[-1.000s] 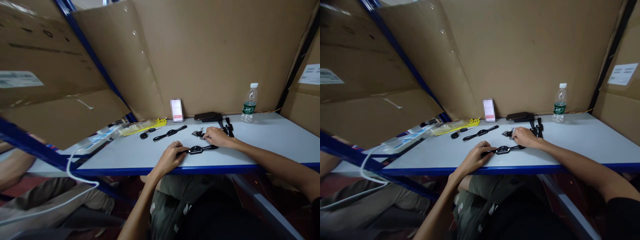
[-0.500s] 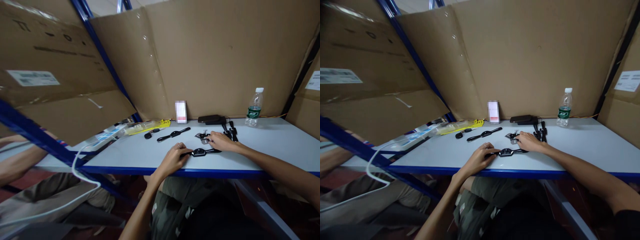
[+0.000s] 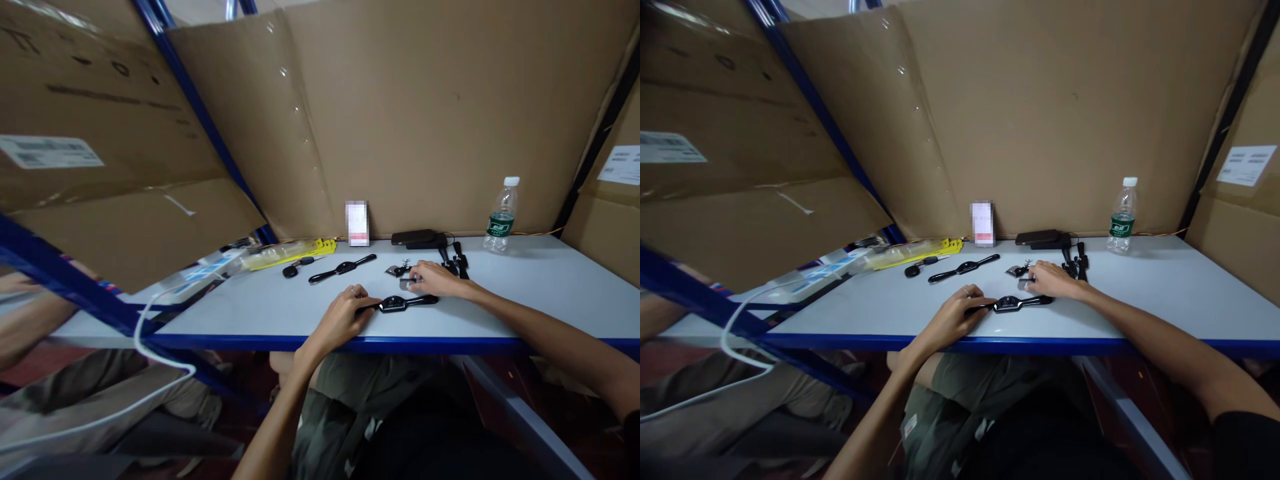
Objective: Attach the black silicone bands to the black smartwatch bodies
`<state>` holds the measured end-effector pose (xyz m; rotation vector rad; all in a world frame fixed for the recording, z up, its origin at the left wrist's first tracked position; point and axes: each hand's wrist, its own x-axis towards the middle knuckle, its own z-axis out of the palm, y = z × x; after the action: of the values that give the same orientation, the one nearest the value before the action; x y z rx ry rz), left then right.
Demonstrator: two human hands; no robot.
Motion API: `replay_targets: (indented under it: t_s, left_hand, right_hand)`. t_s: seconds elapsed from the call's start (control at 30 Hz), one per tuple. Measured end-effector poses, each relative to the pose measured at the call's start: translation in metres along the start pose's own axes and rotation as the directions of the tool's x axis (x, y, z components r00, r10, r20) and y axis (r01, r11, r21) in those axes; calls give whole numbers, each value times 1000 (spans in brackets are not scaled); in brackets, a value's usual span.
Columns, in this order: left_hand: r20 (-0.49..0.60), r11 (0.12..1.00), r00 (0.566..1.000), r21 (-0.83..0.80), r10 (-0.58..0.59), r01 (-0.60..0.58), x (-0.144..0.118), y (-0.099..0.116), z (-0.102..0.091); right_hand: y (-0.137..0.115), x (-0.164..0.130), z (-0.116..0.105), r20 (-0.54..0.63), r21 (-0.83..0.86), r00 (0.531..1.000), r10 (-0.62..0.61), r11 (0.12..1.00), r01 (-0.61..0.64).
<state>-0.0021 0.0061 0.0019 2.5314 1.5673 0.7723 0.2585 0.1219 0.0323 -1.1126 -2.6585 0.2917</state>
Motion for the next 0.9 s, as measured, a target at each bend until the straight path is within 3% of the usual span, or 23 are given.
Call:
replay_targets:
  t_s: [0.17, 0.33, 0.5, 0.73, 0.9]
  left_hand:
    - [20, 1000, 1000, 28, 9, -10, 0, 0, -1]
    - [7, 1000, 1000, 20, 18, -18, 0, -1, 0]
    - [6, 1000, 1000, 20, 14, -14, 1, -1, -1]
    - [33, 997, 999, 63, 39, -41, 1, -2, -2]
    - [48, 995, 998, 86, 42, -46, 1, 0, -2]
  right_hand:
    - [-2, -4, -2, -18, -39, 1000, 7, 999, -8]
    - [4, -1, -13, 113, 97, 992, -61, 994, 50]
    - [8, 6, -12, 184, 124, 981, -59, 992, 36]
    - [12, 12, -4, 65, 216, 996, 63, 973, -75]
    - [-3, 8, -3, -33, 449, 999, 39, 893, -20]
